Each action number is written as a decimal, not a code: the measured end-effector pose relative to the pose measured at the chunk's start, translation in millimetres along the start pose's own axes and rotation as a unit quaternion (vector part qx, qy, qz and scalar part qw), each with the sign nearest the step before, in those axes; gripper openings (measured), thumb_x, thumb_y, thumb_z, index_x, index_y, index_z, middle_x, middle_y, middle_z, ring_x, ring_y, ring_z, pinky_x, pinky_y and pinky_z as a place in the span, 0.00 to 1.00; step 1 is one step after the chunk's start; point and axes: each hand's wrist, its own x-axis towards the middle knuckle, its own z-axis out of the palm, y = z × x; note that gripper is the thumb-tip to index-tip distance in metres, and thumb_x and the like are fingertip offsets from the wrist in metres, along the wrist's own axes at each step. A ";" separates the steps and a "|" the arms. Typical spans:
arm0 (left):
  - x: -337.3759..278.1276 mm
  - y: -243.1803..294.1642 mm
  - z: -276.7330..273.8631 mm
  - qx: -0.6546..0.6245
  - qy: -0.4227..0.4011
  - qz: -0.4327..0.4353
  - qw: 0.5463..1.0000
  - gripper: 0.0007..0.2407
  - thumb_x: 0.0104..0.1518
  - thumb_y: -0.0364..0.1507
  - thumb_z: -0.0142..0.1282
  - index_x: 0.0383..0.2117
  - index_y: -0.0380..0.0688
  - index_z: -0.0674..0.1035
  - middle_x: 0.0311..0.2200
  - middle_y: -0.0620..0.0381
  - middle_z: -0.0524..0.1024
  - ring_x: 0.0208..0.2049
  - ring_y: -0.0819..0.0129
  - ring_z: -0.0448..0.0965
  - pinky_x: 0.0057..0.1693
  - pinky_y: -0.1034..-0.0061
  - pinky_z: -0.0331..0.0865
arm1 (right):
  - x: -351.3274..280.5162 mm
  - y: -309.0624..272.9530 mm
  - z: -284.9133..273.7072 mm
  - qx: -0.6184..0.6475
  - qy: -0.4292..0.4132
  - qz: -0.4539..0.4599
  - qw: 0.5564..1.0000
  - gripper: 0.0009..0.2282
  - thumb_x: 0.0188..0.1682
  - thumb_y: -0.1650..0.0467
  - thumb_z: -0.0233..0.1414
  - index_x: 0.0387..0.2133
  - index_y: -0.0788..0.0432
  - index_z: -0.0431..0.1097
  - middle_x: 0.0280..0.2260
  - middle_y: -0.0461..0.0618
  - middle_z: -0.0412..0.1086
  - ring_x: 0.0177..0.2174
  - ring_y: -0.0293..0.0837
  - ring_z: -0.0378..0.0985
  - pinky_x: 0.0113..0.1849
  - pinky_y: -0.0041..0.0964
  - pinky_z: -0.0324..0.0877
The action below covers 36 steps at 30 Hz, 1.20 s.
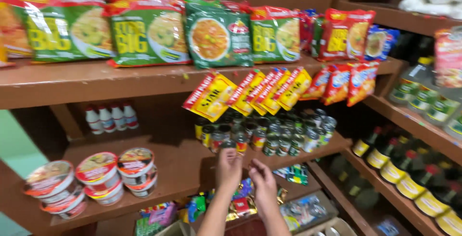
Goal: Organizing and checking inventory of canned goods and condiments on grocery store shelves.
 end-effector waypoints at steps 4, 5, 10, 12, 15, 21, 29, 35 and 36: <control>20.4 -5.6 -54.9 0.096 0.103 0.010 0.990 0.09 0.57 0.25 0.60 0.41 0.35 0.76 0.38 0.48 0.80 0.41 0.61 0.81 0.50 0.69 0.74 | 10.3 34.4 23.9 -0.118 0.006 -0.022 0.993 0.21 0.49 0.74 0.53 0.58 0.63 0.66 0.53 0.55 0.72 0.53 0.43 0.74 0.54 0.34 0.67; 23.0 -19.4 -63.5 0.134 0.096 0.041 0.985 0.08 0.58 0.23 0.53 0.42 0.36 0.76 0.39 0.48 0.80 0.42 0.60 0.82 0.51 0.70 0.74 | 11.1 42.3 24.1 -0.144 -0.009 -0.027 0.989 0.23 0.49 0.75 0.53 0.60 0.63 0.63 0.56 0.55 0.70 0.55 0.44 0.73 0.54 0.36 0.66; 33.3 -61.0 -81.7 0.145 0.011 0.041 0.989 0.17 0.49 0.15 0.43 0.46 0.37 0.76 0.41 0.47 0.81 0.46 0.62 0.83 0.53 0.69 0.74 | 23.0 77.0 22.5 -0.212 -0.053 -0.068 0.974 0.29 0.46 0.77 0.54 0.64 0.61 0.55 0.59 0.54 0.66 0.57 0.46 0.70 0.55 0.40 0.67; 31.9 -80.5 -80.5 0.077 0.002 -0.029 0.997 0.13 0.59 0.18 0.43 0.48 0.37 0.76 0.44 0.48 0.82 0.47 0.62 0.84 0.56 0.71 0.74 | 23.2 84.9 26.0 -0.199 -0.061 -0.148 0.967 0.31 0.45 0.79 0.53 0.65 0.63 0.53 0.62 0.57 0.62 0.61 0.46 0.66 0.59 0.40 0.62; 31.9 -81.1 -77.4 0.030 -0.017 -0.039 0.999 0.15 0.61 0.17 0.42 0.52 0.37 0.76 0.49 0.49 0.82 0.52 0.62 0.83 0.59 0.71 0.73 | 17.1 65.7 45.2 -0.236 -0.049 -0.102 0.965 0.34 0.44 0.76 0.56 0.67 0.61 0.51 0.62 0.58 0.63 0.61 0.48 0.66 0.60 0.41 0.59; 18.8 -55.4 -69.3 0.132 -0.074 -0.043 0.988 0.27 0.45 0.12 0.58 0.57 0.40 0.73 0.54 0.50 0.78 0.56 0.63 0.77 0.60 0.71 0.70 | 20.9 75.1 49.4 -0.291 -0.021 -0.167 0.942 0.36 0.41 0.73 0.56 0.66 0.65 0.50 0.66 0.61 0.55 0.66 0.52 0.55 0.62 0.43 0.51; 9.3 -14.2 -70.4 0.141 -0.067 -0.048 0.987 0.20 0.62 0.30 0.50 0.61 0.44 0.70 0.54 0.48 0.75 0.53 0.57 0.78 0.58 0.68 0.71 | 32.7 98.4 19.3 -0.197 -0.045 -0.068 0.977 0.32 0.45 0.71 0.56 0.65 0.63 0.53 0.61 0.58 0.62 0.60 0.50 0.65 0.59 0.40 0.60; 5.2 8.8 -66.6 0.282 -0.070 0.005 0.957 0.25 0.56 0.38 0.60 0.58 0.44 0.69 0.55 0.44 0.72 0.55 0.47 0.72 0.58 0.59 0.67 | 31.5 89.4 0.1 -0.309 -0.099 -0.078 0.943 0.30 0.48 0.71 0.57 0.66 0.55 0.57 0.55 0.56 0.63 0.58 0.48 0.67 0.59 0.39 0.61; 3.0 5.1 -64.6 0.299 -0.069 0.023 0.952 0.27 0.55 0.39 0.62 0.59 0.43 0.67 0.56 0.41 0.70 0.56 0.44 0.69 0.59 0.56 0.66 | 30.5 93.7 -7.2 -0.324 -0.114 -0.088 0.935 0.31 0.49 0.71 0.56 0.67 0.53 0.55 0.55 0.55 0.62 0.58 0.48 0.66 0.59 0.39 0.60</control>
